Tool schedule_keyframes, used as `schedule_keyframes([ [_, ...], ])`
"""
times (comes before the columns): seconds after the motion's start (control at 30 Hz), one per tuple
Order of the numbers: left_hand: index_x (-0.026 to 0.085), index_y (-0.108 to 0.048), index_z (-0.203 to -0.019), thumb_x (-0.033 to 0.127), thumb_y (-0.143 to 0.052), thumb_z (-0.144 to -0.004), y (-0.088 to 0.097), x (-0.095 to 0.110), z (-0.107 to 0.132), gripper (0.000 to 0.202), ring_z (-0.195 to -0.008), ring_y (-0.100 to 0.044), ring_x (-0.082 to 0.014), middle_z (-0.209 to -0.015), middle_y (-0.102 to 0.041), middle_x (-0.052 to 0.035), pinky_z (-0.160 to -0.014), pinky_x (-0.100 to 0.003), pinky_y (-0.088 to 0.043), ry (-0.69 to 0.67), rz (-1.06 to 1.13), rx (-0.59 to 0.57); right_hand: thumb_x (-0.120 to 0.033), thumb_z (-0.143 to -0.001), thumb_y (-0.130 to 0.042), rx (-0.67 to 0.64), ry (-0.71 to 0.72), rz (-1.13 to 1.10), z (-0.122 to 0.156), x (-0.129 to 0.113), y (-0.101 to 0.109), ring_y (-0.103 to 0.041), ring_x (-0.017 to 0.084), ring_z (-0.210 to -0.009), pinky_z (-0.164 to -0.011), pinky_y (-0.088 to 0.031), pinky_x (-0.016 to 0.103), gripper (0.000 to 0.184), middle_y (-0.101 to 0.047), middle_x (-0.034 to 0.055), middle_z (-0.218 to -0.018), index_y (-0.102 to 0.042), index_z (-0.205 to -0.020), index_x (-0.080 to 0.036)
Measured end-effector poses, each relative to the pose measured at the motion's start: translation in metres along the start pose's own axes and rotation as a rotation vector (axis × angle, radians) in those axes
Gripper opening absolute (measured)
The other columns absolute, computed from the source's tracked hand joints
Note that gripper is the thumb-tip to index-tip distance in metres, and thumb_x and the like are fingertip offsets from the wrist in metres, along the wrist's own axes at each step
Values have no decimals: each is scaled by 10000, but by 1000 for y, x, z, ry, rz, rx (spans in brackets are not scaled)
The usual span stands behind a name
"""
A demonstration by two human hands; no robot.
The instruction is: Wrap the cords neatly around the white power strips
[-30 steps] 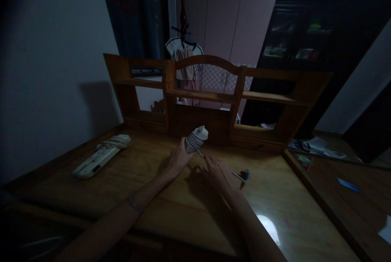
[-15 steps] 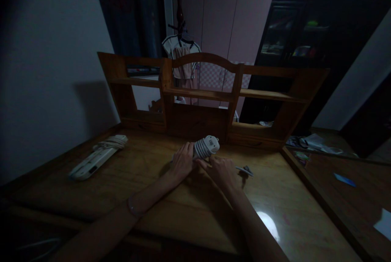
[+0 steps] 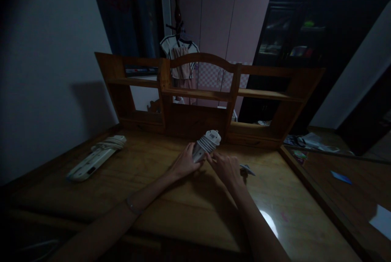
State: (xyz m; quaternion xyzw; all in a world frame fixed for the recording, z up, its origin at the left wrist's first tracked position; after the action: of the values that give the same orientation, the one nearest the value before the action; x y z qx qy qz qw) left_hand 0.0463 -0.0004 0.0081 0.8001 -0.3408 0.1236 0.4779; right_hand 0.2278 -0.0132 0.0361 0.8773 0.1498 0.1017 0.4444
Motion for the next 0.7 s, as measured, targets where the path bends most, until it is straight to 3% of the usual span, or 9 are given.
schedule_keyframes([
  [0.27, 217, -336, -1332, 396, -692, -708, -6, -1, 1, 740, -1098, -557, -254, -1291, -504, -104, -896, -373, -461, 95, 107, 33, -516, -971, -334, 49, 2, -42, -2, 5, -3, -597, 132, -547, -516, -154, 272, 551, -679, 46, -636, -648, -662, -185],
  [0.7, 275, -293, -1406, 291, -723, -688, 8, 4, 0, 837, -1173, -506, -242, -1345, -458, -74, -946, -375, -451, -19, 201, 84, -485, -959, -390, 7, 52, -111, -2, 11, -3, -623, 147, -600, -529, -182, 267, 428, -709, 21, -737, -631, -740, -208],
])
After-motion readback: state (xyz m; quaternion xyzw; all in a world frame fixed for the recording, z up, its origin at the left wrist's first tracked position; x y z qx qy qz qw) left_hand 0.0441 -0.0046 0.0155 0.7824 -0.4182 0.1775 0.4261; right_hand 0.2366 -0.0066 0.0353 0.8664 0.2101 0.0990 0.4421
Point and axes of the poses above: each hand's wrist, its own z-axis away from the middle knuckle, its own y-axis out of the back of the hand, x = y × z, the point moved 1 cm from there along -z, towards the middle knuckle
